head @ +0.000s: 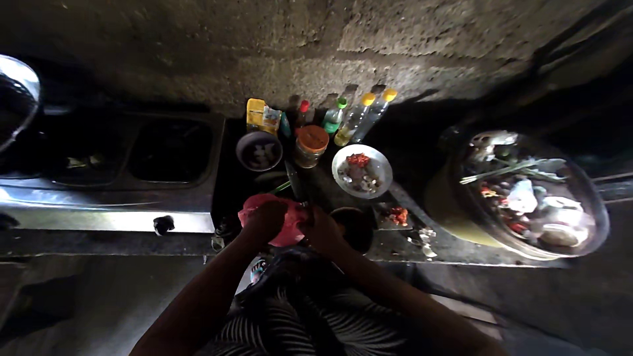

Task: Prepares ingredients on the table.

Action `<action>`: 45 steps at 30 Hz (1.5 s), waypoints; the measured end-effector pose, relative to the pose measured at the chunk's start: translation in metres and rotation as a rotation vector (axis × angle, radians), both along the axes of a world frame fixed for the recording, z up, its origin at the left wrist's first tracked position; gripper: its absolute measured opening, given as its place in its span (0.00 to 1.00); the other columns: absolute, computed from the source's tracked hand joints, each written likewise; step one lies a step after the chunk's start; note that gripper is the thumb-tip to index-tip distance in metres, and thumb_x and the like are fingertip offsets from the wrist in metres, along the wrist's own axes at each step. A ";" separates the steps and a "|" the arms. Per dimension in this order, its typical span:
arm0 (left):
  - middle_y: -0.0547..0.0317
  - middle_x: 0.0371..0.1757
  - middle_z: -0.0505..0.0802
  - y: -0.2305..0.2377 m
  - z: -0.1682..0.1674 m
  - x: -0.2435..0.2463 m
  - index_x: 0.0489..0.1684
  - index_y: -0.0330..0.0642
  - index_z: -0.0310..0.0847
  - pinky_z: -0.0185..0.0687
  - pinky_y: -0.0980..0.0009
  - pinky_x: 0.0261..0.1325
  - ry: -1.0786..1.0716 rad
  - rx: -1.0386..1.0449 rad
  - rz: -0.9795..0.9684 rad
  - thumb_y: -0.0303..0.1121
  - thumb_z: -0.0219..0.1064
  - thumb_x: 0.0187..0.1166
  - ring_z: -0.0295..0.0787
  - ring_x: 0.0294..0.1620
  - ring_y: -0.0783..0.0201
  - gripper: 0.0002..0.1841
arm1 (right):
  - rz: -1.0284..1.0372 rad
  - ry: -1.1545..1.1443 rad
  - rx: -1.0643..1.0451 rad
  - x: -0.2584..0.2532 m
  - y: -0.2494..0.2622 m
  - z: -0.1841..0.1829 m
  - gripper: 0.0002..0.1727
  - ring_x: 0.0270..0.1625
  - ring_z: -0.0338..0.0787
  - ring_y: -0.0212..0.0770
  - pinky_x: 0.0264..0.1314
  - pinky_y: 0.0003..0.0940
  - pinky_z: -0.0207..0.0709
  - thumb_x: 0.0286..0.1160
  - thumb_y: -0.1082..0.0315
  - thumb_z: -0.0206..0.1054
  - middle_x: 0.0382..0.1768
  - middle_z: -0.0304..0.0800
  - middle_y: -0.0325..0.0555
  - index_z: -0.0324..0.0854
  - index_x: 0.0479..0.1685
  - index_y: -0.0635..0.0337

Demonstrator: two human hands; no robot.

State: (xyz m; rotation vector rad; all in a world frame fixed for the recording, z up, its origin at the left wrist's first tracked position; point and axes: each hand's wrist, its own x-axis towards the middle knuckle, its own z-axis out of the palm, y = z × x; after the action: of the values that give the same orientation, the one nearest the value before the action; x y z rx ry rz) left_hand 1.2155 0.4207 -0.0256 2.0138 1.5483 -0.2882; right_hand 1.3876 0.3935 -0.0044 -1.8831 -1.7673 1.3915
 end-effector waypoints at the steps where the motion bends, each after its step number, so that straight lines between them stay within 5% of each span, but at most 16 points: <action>1: 0.42 0.73 0.84 0.004 -0.004 0.004 0.73 0.44 0.79 0.76 0.35 0.69 0.033 -0.025 0.009 0.33 0.61 0.85 0.79 0.75 0.38 0.19 | -0.004 0.014 -0.005 0.000 0.000 -0.002 0.29 0.56 0.90 0.50 0.62 0.48 0.84 0.81 0.62 0.67 0.59 0.87 0.59 0.69 0.80 0.63; 7: 0.34 0.69 0.85 0.016 -0.018 0.022 0.66 0.36 0.82 0.78 0.29 0.58 0.211 -0.108 0.091 0.38 0.62 0.84 0.83 0.68 0.30 0.19 | 0.008 0.029 -0.015 0.002 -0.005 -0.008 0.29 0.57 0.90 0.49 0.64 0.47 0.82 0.83 0.61 0.65 0.58 0.88 0.59 0.69 0.80 0.65; 12: 0.35 0.68 0.86 0.015 -0.036 0.023 0.63 0.35 0.84 0.79 0.32 0.61 0.220 -0.072 0.055 0.36 0.61 0.84 0.83 0.68 0.32 0.18 | -0.010 0.054 -0.045 0.004 -0.006 -0.011 0.29 0.54 0.90 0.47 0.60 0.46 0.83 0.82 0.61 0.66 0.56 0.88 0.56 0.70 0.80 0.61; 17: 0.38 0.73 0.84 0.005 -0.008 0.008 0.73 0.38 0.79 0.75 0.30 0.68 0.147 -0.086 0.063 0.42 0.59 0.87 0.80 0.74 0.34 0.22 | 0.005 0.015 -0.057 0.006 -0.009 -0.004 0.31 0.58 0.89 0.52 0.64 0.50 0.81 0.83 0.60 0.66 0.59 0.87 0.59 0.68 0.82 0.62; 20: 0.43 0.71 0.86 -0.005 0.010 -0.011 0.72 0.46 0.82 0.75 0.36 0.72 -0.037 0.051 -0.003 0.43 0.61 0.86 0.81 0.74 0.41 0.21 | -0.062 0.043 -0.021 0.014 -0.014 0.002 0.31 0.59 0.91 0.49 0.66 0.49 0.83 0.81 0.59 0.68 0.60 0.89 0.57 0.70 0.81 0.62; 23: 0.48 0.59 0.91 -0.015 0.022 -0.027 0.64 0.44 0.87 0.80 0.51 0.70 -0.478 0.122 0.148 0.42 0.71 0.78 0.87 0.63 0.53 0.19 | -0.140 0.082 0.182 0.032 -0.027 0.000 0.28 0.49 0.94 0.42 0.58 0.43 0.89 0.81 0.58 0.68 0.52 0.93 0.52 0.75 0.75 0.63; 25: 0.54 0.59 0.93 -0.018 0.029 -0.020 0.71 0.42 0.81 0.85 0.63 0.66 -0.796 -0.038 0.314 0.39 0.73 0.79 0.90 0.58 0.65 0.23 | -0.167 0.063 0.359 0.042 -0.038 0.001 0.25 0.42 0.93 0.44 0.51 0.45 0.87 0.86 0.57 0.62 0.45 0.93 0.54 0.77 0.73 0.67; 29: 0.49 0.61 0.92 -0.017 0.022 0.026 0.80 0.39 0.71 0.90 0.62 0.62 -1.310 -0.367 0.562 0.36 0.66 0.86 0.93 0.56 0.59 0.25 | -0.156 -0.012 0.582 0.055 -0.055 0.002 0.25 0.39 0.93 0.45 0.47 0.46 0.89 0.86 0.57 0.59 0.40 0.92 0.53 0.78 0.69 0.69; 34: 0.49 0.57 0.92 -0.011 -0.001 0.074 0.74 0.37 0.76 0.89 0.62 0.59 -1.358 -0.360 0.416 0.37 0.65 0.87 0.91 0.53 0.60 0.21 | -0.199 -0.195 0.431 0.070 -0.059 0.006 0.25 0.50 0.94 0.56 0.57 0.55 0.87 0.88 0.54 0.57 0.51 0.92 0.59 0.77 0.71 0.67; 39: 0.51 0.58 0.92 -0.008 0.002 0.099 0.73 0.37 0.78 0.89 0.64 0.64 -1.254 -0.403 0.381 0.45 0.73 0.80 0.91 0.57 0.61 0.28 | -0.382 -0.103 0.870 0.090 -0.074 -0.009 0.22 0.30 0.91 0.38 0.36 0.38 0.89 0.86 0.57 0.60 0.34 0.91 0.48 0.80 0.59 0.70; 43: 0.52 0.67 0.89 -0.010 -0.007 0.111 0.73 0.39 0.79 0.84 0.63 0.71 -1.030 -0.254 0.302 0.39 0.68 0.84 0.87 0.66 0.64 0.22 | -0.290 -0.179 0.212 0.096 -0.069 0.001 0.24 0.57 0.92 0.59 0.63 0.59 0.83 0.91 0.57 0.54 0.56 0.90 0.62 0.73 0.74 0.64; 45: 0.52 0.67 0.89 -0.008 -0.006 0.115 0.76 0.40 0.76 0.86 0.65 0.69 -1.043 -0.287 0.283 0.41 0.69 0.84 0.88 0.65 0.64 0.25 | -0.335 -0.157 0.232 0.102 -0.068 0.000 0.24 0.56 0.93 0.58 0.62 0.58 0.84 0.90 0.56 0.55 0.54 0.91 0.61 0.75 0.73 0.65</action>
State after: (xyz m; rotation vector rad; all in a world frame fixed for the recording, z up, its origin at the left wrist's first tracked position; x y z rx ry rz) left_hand 1.3305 0.4125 -0.0312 1.3091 0.9897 0.5491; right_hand 1.4892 0.3259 -0.0041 -2.0828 -1.5078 0.9049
